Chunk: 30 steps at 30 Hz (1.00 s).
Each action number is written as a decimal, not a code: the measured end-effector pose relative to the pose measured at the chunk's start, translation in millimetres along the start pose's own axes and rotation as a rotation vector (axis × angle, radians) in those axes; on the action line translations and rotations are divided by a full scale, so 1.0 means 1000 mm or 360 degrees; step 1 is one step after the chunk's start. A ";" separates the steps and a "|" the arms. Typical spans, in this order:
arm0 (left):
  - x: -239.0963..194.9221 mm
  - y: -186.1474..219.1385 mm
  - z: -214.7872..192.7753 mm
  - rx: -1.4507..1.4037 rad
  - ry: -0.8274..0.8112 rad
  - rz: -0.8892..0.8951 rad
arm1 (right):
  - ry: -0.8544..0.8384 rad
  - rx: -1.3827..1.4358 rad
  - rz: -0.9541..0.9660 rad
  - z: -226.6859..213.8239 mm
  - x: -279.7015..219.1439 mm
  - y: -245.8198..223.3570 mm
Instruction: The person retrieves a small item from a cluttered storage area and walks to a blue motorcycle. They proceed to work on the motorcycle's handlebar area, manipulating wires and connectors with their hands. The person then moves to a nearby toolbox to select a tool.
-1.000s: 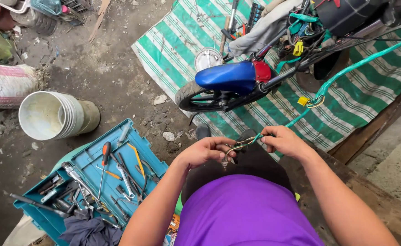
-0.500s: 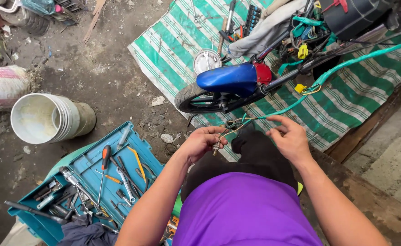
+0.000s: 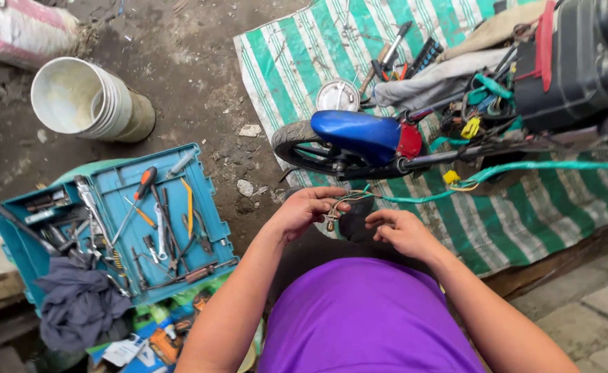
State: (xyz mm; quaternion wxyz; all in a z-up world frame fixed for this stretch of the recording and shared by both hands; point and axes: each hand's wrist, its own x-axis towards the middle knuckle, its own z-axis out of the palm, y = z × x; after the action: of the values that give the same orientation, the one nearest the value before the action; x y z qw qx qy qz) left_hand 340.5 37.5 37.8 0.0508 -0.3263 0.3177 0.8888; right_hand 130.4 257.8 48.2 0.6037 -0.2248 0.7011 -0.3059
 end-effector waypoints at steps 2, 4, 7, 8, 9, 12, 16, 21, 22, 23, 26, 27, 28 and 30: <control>0.023 -0.019 -0.004 0.0032 0.0257 -0.0006 | -0.0071 -0.0097 0.0022 -0.014 0.007 0.003; 0.059 -0.035 -0.013 0.0030 0.0394 0.0033 | -0.0107 -0.0168 0.0049 -0.028 0.008 -0.004; 0.111 -0.069 -0.025 0.0032 0.0649 -0.0017 | -0.0177 -0.0279 0.0121 -0.039 0.004 -0.011; 0.131 -0.078 -0.031 0.0044 0.0751 -0.0082 | -0.0192 -0.0330 0.0149 -0.041 0.005 -0.016; 0.143 -0.087 -0.030 0.0033 0.0764 -0.0073 | -0.0206 -0.0342 0.0144 -0.043 0.006 -0.012; 0.158 -0.094 -0.022 0.0099 0.0877 0.0015 | -0.0181 -0.0403 0.0189 -0.046 0.008 0.000; 0.137 -0.099 -0.017 0.0861 0.0889 -0.0191 | -0.0155 -0.0450 0.0167 -0.050 0.001 0.019; 0.107 -0.071 0.012 0.1171 0.0894 -0.0052 | 0.0007 -0.0322 0.0224 -0.056 -0.012 0.051; 0.100 -0.050 0.032 0.1228 0.0825 0.0150 | 0.0117 -0.0291 0.0258 -0.059 -0.011 0.070; 0.098 -0.027 0.055 0.1277 0.0744 0.0363 | 0.0235 -0.0263 0.0286 -0.066 -0.007 0.087; 0.119 0.053 0.125 0.1741 0.0456 0.1285 | 0.0466 0.0028 0.0379 -0.066 -0.031 0.105; 0.134 0.072 0.154 0.1750 0.0416 0.1300 | 0.0502 0.0047 0.0376 -0.067 -0.037 0.114; 0.149 0.091 0.184 0.1832 0.0335 0.1576 | 0.0432 -0.0065 0.0479 -0.068 -0.042 0.122; 0.198 0.128 0.248 0.1902 0.0221 0.1906 | 0.0407 -0.0175 0.0556 -0.088 -0.044 0.126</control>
State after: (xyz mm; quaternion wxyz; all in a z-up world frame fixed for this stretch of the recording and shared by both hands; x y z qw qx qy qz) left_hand 12.0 60.6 129.8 -0.2840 -0.0751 0.8555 0.4264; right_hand 58.0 391.7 -1.4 0.5405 -0.0920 0.8158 -0.1841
